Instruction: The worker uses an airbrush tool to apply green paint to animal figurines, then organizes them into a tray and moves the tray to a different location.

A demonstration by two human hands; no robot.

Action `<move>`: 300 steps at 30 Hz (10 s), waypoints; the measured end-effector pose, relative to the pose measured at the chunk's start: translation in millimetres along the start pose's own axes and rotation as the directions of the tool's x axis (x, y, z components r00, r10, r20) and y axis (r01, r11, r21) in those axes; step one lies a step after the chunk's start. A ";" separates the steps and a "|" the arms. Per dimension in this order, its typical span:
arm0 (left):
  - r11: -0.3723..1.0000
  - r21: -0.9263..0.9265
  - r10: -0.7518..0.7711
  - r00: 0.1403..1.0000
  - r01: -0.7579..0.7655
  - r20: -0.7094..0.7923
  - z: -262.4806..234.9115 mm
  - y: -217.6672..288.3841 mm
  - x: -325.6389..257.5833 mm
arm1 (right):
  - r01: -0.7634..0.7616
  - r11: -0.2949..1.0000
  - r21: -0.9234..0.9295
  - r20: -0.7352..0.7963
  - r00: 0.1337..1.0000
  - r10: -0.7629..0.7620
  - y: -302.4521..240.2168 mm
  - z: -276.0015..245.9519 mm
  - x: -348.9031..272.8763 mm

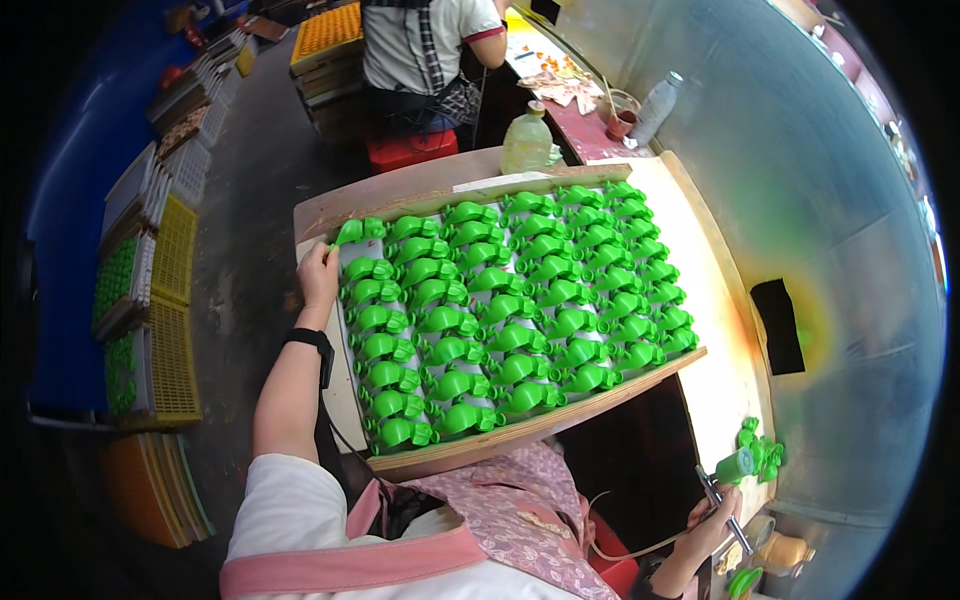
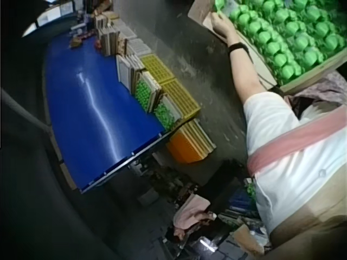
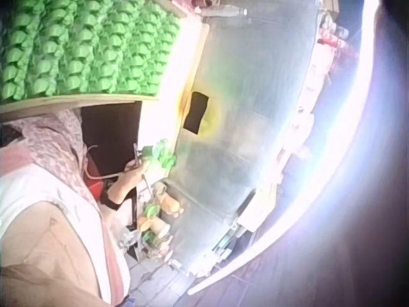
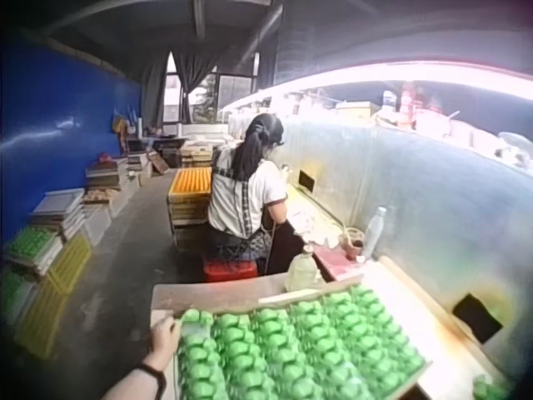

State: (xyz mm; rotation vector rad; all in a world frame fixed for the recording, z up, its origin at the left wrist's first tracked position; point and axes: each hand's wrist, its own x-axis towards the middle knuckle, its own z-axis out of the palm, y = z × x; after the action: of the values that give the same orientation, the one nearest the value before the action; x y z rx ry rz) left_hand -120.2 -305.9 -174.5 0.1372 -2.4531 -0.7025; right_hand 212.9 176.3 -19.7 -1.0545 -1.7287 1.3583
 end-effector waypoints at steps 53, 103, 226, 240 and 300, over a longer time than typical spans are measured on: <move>0.879 0.081 -0.473 0.881 0.470 0.026 -189.4 72.4 -302.2 | 0.250 0.888 -0.385 -0.270 0.890 -0.368 181.4 -242.4 173.5; 0.135 -0.207 -0.991 0.134 0.969 -0.019 -489.0 -528.8 -315.0 | 0.381 0.788 0.484 0.645 -0.764 -0.027 -74.4 517.4 -729.1; 0.186 -0.916 -0.184 -0.928 -0.355 0.323 -349.4 -167.7 -875.3 | -0.612 0.249 0.750 -0.498 -0.277 0.822 202.6 -80.4 -1239.6; -0.111 -0.920 -0.173 -0.904 -0.375 0.390 -425.5 -146.6 -937.9 | -0.397 0.252 0.882 -0.346 -0.182 0.921 245.6 -132.3 -1236.3; 0.321 -0.946 0.094 -0.995 0.049 -0.019 -1077.8 -373.8 -1151.9 | 0.158 0.619 0.769 -0.552 -0.324 0.768 275.1 -266.1 -1784.1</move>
State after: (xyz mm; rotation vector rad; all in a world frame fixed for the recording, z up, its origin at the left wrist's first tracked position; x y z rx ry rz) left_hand 1413.3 -831.2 -198.4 1.7715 0.6320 -0.1878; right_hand 1270.0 -1285.9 -291.2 -1.5856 0.4969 0.6030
